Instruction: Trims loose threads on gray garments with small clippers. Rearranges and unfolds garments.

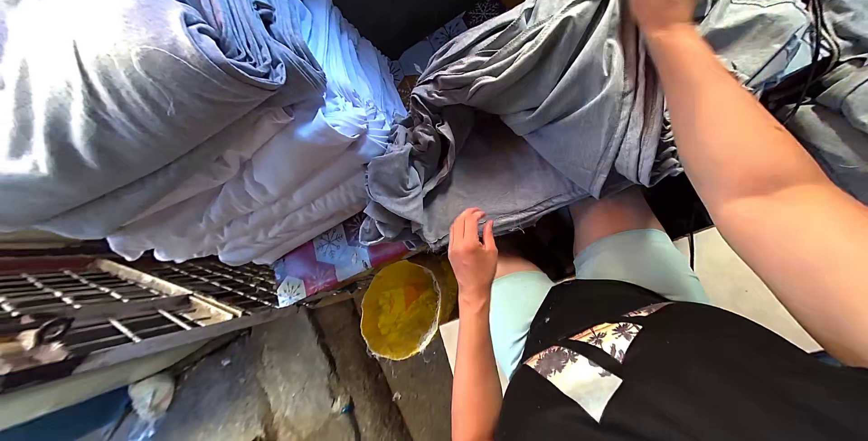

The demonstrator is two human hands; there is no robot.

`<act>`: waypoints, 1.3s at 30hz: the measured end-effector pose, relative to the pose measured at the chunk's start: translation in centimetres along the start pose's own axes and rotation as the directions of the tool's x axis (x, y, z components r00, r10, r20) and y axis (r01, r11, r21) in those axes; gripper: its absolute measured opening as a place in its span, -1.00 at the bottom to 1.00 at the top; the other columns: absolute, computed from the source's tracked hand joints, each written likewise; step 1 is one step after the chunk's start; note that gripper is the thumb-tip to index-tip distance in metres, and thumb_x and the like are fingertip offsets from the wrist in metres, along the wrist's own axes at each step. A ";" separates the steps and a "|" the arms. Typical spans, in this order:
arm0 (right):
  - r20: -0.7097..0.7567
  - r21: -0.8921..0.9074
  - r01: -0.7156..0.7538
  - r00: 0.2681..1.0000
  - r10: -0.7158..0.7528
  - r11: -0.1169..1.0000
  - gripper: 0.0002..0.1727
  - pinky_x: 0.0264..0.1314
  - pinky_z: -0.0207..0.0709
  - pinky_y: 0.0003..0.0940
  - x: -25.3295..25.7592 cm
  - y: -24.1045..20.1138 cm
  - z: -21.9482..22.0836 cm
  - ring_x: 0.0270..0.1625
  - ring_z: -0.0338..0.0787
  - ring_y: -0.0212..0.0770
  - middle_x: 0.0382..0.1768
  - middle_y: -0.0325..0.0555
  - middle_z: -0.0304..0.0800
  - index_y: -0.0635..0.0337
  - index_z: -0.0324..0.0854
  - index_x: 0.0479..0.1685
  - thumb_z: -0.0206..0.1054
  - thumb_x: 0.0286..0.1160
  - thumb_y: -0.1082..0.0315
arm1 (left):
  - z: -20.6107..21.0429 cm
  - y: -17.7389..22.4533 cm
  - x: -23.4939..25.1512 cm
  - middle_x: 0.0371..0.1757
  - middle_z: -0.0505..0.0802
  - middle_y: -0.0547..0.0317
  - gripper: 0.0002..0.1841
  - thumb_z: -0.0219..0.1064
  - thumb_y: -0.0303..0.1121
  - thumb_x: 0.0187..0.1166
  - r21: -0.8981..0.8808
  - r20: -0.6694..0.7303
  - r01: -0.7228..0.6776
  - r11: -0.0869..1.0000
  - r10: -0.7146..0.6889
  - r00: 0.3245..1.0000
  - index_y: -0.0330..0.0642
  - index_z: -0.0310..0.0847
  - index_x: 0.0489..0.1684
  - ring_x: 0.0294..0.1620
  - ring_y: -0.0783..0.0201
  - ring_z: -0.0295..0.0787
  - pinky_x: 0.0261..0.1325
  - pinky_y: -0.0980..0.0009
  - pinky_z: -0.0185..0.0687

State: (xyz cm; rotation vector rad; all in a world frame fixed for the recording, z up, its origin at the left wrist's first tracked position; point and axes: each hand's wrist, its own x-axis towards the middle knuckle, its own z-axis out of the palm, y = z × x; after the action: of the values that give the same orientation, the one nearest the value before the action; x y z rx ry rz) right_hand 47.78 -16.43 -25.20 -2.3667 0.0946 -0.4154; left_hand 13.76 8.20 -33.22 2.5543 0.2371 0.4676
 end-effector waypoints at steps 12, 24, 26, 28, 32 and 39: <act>0.466 0.167 -0.064 0.884 -0.021 0.984 -0.50 0.42 0.44 0.20 -0.4 3.8 -0.8 0.27 0.70 0.15 0.24 0.35 0.70 0.39 0.59 0.36 0.33 0.65 0.14 | 0.9 -8.3 -0.4 0.37 0.75 -0.34 -0.83 0.47 -0.50 0.46 -0.032 0.103 -0.279 0.960 0.281 0.954 -0.33 0.87 -0.07 0.53 -0.30 0.60 0.50 -0.08 0.58; 0.360 0.519 0.168 0.846 -0.393 0.838 -0.76 -0.19 0.54 -0.41 -21.9 1.6 1.8 -0.31 0.66 -0.34 -0.29 -0.01 0.76 0.36 0.76 -0.21 0.41 0.57 0.29 | 2.6 -2.2 -0.2 0.30 0.79 -0.21 -0.62 0.50 -0.27 0.48 -0.052 0.032 -0.229 0.972 0.231 0.972 -0.34 0.77 0.16 0.35 -0.14 0.72 0.41 -0.01 0.63; 0.394 0.497 0.102 0.858 -0.329 0.862 -0.76 -0.22 0.48 -0.46 -22.3 2.2 2.2 -0.34 0.61 -0.38 -0.30 -0.05 0.74 0.34 0.76 -0.20 0.40 0.59 0.28 | 5.1 -1.4 -0.2 0.30 0.78 -0.19 -0.60 0.55 -0.25 0.45 -0.062 0.068 -0.226 0.972 0.230 0.971 -0.24 0.79 0.21 0.32 -0.16 0.72 0.35 -0.03 0.65; 0.418 0.464 0.059 0.865 -0.277 0.884 -0.75 -0.25 0.44 -0.46 -22.0 2.6 2.1 -0.37 0.56 -0.41 -0.33 -0.09 0.71 0.32 0.75 -0.18 0.39 0.61 0.26 | 7.6 -2.0 -0.3 0.15 0.85 -0.14 -0.79 0.50 -0.40 0.47 -0.097 0.023 -0.258 0.961 0.261 0.965 -0.20 0.89 0.01 0.22 -0.13 0.78 0.27 0.03 0.70; 0.454 0.416 0.018 0.862 -0.224 0.909 -0.75 -0.27 0.42 -0.40 -21.4 4.0 1.9 -0.43 0.53 -0.40 -0.45 -0.12 0.65 0.31 0.73 -0.22 0.38 0.63 0.25 | 7.6 -2.1 -1.1 -0.15 0.93 -0.04 -0.86 0.39 -0.58 0.48 -0.181 0.041 -0.225 0.957 0.236 0.971 -0.27 0.90 -0.22 -0.04 0.04 0.90 0.12 0.16 0.79; 0.552 0.431 -0.129 0.821 -0.147 0.893 -0.78 -0.29 0.39 -0.50 -22.0 4.9 1.6 -0.44 0.50 -0.52 -0.48 -0.25 0.64 0.24 0.72 -0.27 0.40 0.63 0.25 | 6.4 0.1 -2.2 -0.20 0.91 -0.10 -0.85 0.31 -0.53 0.58 -0.103 0.011 -0.146 0.984 0.148 0.989 -0.40 0.82 -0.19 -0.08 0.03 0.90 0.14 0.20 0.78</act>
State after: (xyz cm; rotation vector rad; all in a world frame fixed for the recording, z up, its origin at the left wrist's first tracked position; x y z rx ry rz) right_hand 27.71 -14.97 -35.60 -1.9247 -0.2729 0.2726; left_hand 14.10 4.55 -38.96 2.4848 0.0172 0.4977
